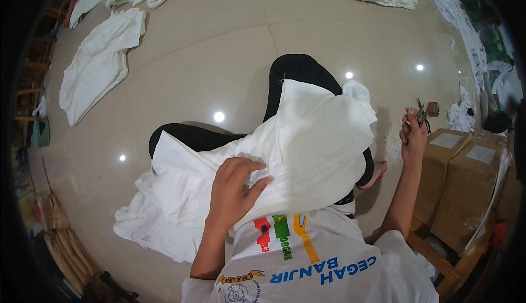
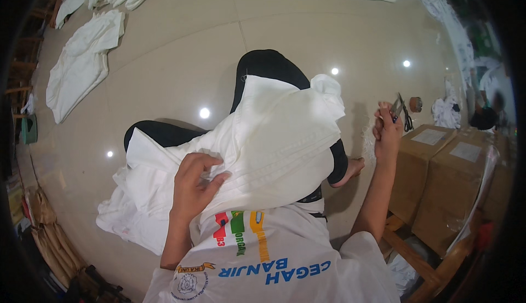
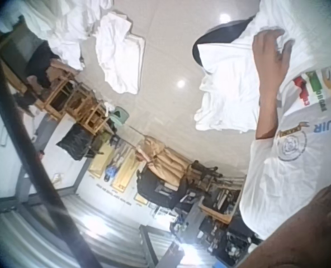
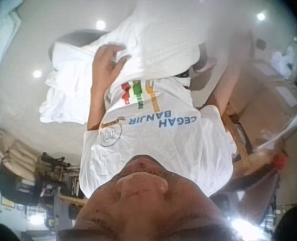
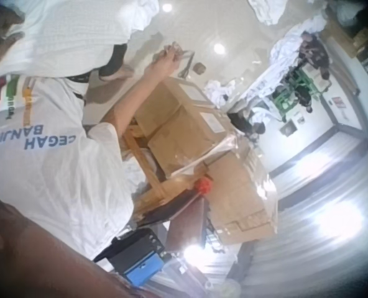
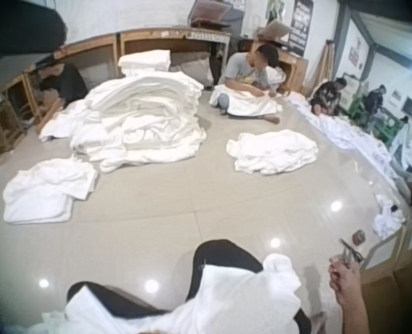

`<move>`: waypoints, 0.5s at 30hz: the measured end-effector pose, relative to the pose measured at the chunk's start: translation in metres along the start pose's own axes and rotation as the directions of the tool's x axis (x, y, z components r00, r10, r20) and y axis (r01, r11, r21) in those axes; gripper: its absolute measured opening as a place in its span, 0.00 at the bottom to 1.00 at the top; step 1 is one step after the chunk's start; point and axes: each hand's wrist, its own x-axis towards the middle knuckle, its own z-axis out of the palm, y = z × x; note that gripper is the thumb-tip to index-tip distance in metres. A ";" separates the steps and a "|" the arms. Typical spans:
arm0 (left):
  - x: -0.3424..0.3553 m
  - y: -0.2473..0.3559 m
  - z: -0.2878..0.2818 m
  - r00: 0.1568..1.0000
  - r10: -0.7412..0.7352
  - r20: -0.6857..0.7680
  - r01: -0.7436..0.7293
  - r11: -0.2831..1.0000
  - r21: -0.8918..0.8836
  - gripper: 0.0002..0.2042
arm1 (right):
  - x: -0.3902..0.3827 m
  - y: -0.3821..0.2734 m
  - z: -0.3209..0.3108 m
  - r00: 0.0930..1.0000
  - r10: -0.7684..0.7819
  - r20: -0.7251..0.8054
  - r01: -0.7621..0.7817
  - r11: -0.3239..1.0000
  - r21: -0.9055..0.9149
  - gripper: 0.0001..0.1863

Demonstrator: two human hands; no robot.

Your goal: The person sits on the floor and uses small scissors to trim loose threads from white fabric pieces. They repeatedly pick up fabric, snip threads, and place the pieces down, working through a pile of white textiles.

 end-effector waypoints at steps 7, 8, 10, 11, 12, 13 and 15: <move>0.009 0.003 -0.003 0.994 -0.070 0.084 0.076 0.995 -0.067 0.09 | 0.102 0.184 -0.202 0.985 -0.099 -0.141 -0.142 0.005 -0.990 0.19; 0.010 0.013 -0.009 0.985 -0.111 0.129 0.119 0.991 -0.055 0.08 | 0.078 0.161 -0.161 0.963 -0.156 -0.218 -0.189 0.183 -0.965 0.20; 0.025 0.018 -0.015 0.977 -0.152 0.150 0.158 0.987 -0.028 0.05 | 0.059 0.130 -0.109 0.858 -0.502 -0.108 0.075 0.330 -0.941 0.18; 0.034 0.017 -0.017 0.973 -0.177 0.151 0.180 0.984 -0.010 0.05 | 0.048 0.098 -0.070 0.889 -0.448 -0.090 0.129 0.435 -0.891 0.18; 0.047 0.014 -0.016 0.993 -0.102 0.065 0.097 0.992 0.075 0.07 | 0.036 0.060 -0.031 0.914 -0.400 -0.068 0.173 0.535 -0.827 0.17; 0.065 0.006 -0.009 1.000 -0.013 -0.010 0.015 0.987 0.161 0.09 | 0.024 0.029 0.001 0.922 -0.381 -0.069 0.171 0.559 -0.811 0.16; 0.098 -0.012 0.002 0.999 -0.037 0.032 0.028 0.969 0.246 0.13 | 0.005 -0.004 0.059 0.908 -0.417 0.033 0.324 0.653 -0.685 0.14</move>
